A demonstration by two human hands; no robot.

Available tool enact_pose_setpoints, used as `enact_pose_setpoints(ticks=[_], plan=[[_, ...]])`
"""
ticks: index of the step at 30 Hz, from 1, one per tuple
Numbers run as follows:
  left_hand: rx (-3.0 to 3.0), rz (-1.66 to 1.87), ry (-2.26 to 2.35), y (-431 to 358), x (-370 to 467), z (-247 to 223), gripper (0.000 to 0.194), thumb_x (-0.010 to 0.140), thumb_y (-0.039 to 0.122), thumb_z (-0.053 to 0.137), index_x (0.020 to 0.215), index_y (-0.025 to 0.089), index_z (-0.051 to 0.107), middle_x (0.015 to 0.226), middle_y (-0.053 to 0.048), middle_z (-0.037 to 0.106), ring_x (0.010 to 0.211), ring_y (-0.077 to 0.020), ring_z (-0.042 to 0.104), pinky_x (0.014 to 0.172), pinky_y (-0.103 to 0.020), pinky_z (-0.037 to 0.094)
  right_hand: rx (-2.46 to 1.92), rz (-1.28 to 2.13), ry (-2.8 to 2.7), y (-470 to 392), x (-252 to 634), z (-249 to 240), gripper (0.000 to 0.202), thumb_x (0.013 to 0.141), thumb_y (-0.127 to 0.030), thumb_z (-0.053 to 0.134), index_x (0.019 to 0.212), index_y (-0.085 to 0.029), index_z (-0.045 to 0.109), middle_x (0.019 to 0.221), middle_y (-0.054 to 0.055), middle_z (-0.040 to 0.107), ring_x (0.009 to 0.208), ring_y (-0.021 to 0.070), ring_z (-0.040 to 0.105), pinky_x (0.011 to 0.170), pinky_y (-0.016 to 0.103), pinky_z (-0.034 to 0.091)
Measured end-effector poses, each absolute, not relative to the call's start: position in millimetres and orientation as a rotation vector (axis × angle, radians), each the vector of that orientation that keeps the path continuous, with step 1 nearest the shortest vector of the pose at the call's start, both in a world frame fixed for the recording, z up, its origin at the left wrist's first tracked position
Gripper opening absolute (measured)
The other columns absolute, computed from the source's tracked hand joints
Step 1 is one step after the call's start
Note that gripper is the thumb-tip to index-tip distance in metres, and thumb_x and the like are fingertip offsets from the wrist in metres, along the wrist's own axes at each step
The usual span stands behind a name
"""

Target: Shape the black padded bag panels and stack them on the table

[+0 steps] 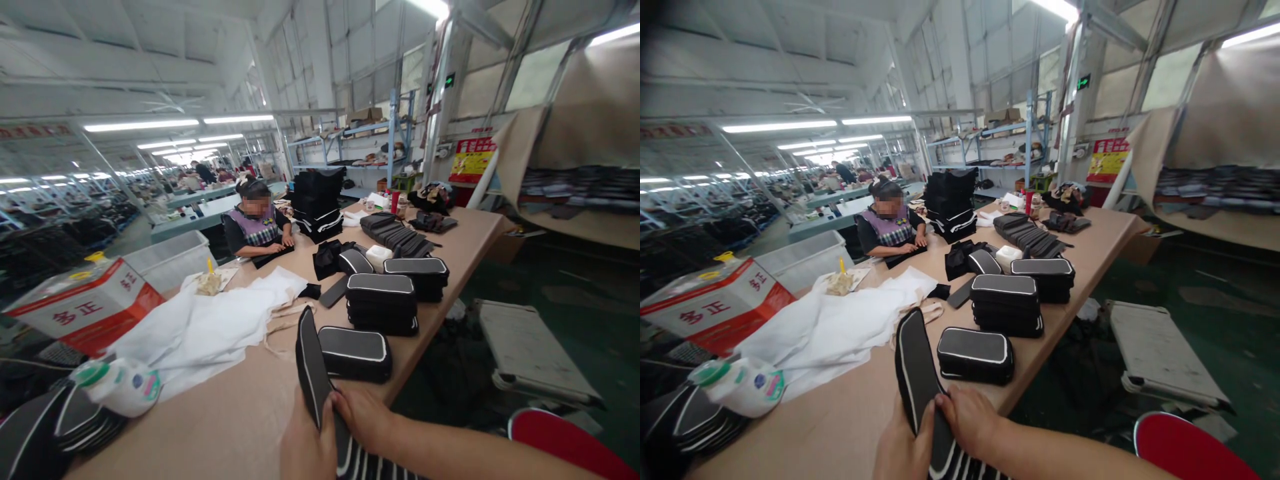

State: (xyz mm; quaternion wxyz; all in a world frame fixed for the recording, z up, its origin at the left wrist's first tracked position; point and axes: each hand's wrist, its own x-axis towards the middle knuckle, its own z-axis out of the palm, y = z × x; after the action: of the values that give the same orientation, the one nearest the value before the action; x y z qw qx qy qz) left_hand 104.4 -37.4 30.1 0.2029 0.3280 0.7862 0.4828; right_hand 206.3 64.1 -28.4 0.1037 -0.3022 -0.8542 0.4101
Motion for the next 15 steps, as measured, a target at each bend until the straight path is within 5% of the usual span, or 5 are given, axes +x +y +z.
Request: enact_pose_setpoints(ticks=[7,11,15], plan=[[0.324,1.704,1.725,-42,58,15,0.038,0.065,0.032,0.078,0.1,0.021,0.065,0.1,-0.011,0.074,0.094,-0.0316,0.069,0.087,-0.049,0.055,-0.925,1.244,-2.551,76,205,-28,0.06,0.087,-0.071,0.03,0.097,-0.021,0.062,0.09,0.01,0.072,0.087,0.026,0.067,0.07,0.031,0.045],[0.418,1.726,1.957,-45,54,7,0.036,0.062,0.029,0.079,0.095,0.02,0.069,0.106,-0.01,0.072,0.112,-0.0323,0.061,0.104,-0.048,0.042,-1.031,1.206,-2.708,79,195,-37,0.075,0.079,-0.081,0.027,0.09,-0.018,0.066,0.092,0.015,0.071,0.085,0.0294,0.066,0.07,0.036,0.047],[0.663,1.522,2.299,-36,53,-17,0.039,0.066,0.032,0.075,0.102,0.019,0.067,0.106,-0.013,0.07,0.109,-0.0338,0.061,0.104,-0.05,0.04,-1.083,1.325,-2.78,87,172,-64,0.078,0.078,-0.082,0.027,0.086,-0.017,0.067,0.092,0.015,0.07,0.09,0.0298,0.064,0.077,0.038,0.047]])
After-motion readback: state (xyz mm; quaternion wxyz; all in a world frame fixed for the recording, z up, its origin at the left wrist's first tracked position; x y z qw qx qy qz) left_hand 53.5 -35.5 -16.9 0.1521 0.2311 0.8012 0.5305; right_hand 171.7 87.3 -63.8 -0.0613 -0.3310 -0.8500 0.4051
